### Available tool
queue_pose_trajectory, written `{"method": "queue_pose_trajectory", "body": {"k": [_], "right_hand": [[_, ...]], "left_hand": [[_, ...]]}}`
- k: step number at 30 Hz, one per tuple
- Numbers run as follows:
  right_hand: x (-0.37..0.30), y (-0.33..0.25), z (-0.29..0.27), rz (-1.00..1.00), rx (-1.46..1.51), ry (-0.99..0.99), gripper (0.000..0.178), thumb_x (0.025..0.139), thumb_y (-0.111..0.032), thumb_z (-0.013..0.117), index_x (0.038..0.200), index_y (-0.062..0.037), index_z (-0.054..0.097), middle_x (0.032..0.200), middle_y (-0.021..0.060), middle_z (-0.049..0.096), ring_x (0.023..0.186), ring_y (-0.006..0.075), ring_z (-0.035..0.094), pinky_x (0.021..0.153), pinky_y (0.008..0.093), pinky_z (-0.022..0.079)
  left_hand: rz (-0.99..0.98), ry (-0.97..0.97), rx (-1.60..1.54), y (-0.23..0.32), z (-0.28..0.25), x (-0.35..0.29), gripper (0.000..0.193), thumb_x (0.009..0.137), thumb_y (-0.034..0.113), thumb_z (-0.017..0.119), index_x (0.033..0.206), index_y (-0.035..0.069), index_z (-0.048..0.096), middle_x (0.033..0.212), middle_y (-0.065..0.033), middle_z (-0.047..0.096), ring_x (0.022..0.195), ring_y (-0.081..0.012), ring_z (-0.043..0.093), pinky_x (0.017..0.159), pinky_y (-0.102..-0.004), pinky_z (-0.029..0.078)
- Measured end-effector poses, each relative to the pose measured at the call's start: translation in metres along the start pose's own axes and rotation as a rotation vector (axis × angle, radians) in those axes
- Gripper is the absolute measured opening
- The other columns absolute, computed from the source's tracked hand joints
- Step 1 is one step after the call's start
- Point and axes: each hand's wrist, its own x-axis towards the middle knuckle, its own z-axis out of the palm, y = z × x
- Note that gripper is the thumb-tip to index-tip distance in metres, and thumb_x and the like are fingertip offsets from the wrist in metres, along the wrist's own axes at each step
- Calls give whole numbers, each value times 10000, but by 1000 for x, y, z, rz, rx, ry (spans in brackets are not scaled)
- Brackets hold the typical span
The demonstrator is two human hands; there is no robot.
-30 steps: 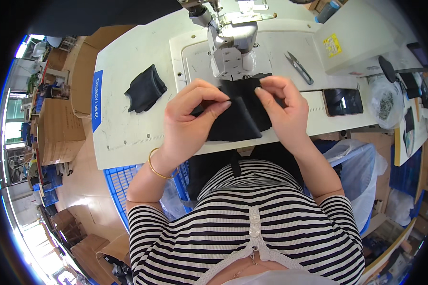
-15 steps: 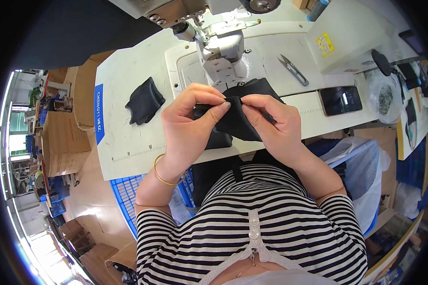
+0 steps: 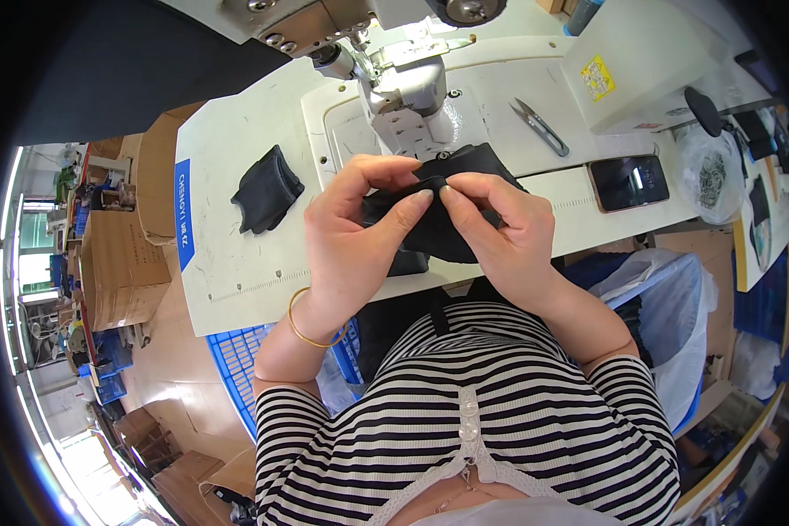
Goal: Stitching or sewing upper panels of shoes using an industrial sewing machine.
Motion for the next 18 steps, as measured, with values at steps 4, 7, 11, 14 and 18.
{"method": "queue_pose_trajectory", "body": {"k": [4,7,11,14,18], "right_hand": [[0,4,1,-46,-18,18,94,900,-63,673,957,12,665,697,80,652,562,97,573,522,242,436],[-1,4,0,-38,-18,7,102,900,-67,676,964,12,666,697,80,652,559,101,572,522,240,434],[1,-3,0,18,1,-20,126,897,-69,680,993,12,675,710,86,663,564,106,584,521,246,440],[-1,-1,0,7,22,-16,141,893,-71,684,1007,11,681,720,96,670,566,123,601,521,256,448],[-2,-6,-7,-24,-58,-63,142,889,-76,688,1004,7,682,720,103,669,562,150,611,518,268,451]], "left_hand": [[-129,-101,-20,-1,-6,3,116,850,2,722,963,-9,699,890,-16,658,820,-76,594,746,-212,481],[-123,-117,-32,-4,-9,3,104,845,-6,727,946,-6,704,868,-15,656,806,-74,592,734,-210,476],[-26,-97,46,0,-9,2,103,842,-19,725,943,-15,705,870,-21,660,818,-70,589,723,-210,472],[-17,4,-36,-4,-11,6,102,848,-38,715,949,-26,704,873,-25,667,799,-67,585,717,-204,468],[-89,115,-169,-2,-17,7,97,860,-51,704,955,-34,707,890,-26,675,797,-70,605,743,-191,479]]}}
